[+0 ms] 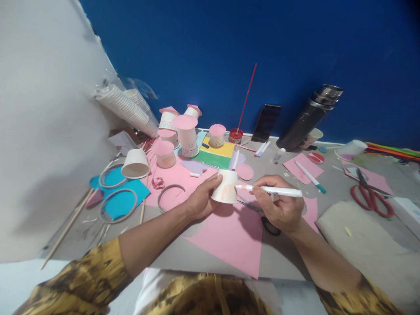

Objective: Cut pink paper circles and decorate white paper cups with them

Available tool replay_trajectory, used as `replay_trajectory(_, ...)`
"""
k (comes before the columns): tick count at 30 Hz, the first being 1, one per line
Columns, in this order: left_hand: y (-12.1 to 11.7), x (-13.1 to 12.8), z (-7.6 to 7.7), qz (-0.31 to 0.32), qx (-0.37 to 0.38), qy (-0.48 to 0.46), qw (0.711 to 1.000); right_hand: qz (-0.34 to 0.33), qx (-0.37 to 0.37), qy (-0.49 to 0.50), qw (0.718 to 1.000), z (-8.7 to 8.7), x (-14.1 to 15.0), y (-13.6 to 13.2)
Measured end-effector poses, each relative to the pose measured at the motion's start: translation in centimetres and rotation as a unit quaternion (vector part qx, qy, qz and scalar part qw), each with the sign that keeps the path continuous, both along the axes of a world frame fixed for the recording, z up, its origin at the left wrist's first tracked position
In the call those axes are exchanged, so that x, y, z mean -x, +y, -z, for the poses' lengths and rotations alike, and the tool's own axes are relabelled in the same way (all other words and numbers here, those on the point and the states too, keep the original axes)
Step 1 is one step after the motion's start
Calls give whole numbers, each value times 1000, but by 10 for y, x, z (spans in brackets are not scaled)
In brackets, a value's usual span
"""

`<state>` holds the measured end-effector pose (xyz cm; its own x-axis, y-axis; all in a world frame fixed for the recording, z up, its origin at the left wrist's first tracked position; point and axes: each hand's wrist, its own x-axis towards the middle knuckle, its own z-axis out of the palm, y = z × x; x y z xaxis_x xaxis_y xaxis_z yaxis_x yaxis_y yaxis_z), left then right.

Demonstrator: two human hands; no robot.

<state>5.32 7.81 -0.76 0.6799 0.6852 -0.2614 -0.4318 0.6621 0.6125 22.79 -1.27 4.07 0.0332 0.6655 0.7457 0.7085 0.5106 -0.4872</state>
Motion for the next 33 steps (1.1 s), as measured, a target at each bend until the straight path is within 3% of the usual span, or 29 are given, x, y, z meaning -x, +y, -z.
replay_trajectory(4, 0, 0, -2, -13, 18, 13, 1000, -30, 25, 9, 999, 1, -1, -1)
replay_trajectory(9, 0, 1, -3, 0, 27, 11, 1000, -10, 10, 17, 1000, 2, -2, 0)
replay_trajectory(13, 1, 1, -4, -11, 31, 2, 999, -49, 31, 17, 998, 1, -2, -1)
replay_trajectory(17, 1, 1, -4, -11, 35, -6, 999, -24, 32, 41, 998, 3, -2, -2)
replay_trajectory(22, 1, 1, -6, -13, 26, 13, 999, -87, 54, 21, 994, 2, 0, -2)
replay_trajectory(33, 0, 0, -4, -25, 31, 12, 999, -66, 35, 12, 997, 0, 2, 0)
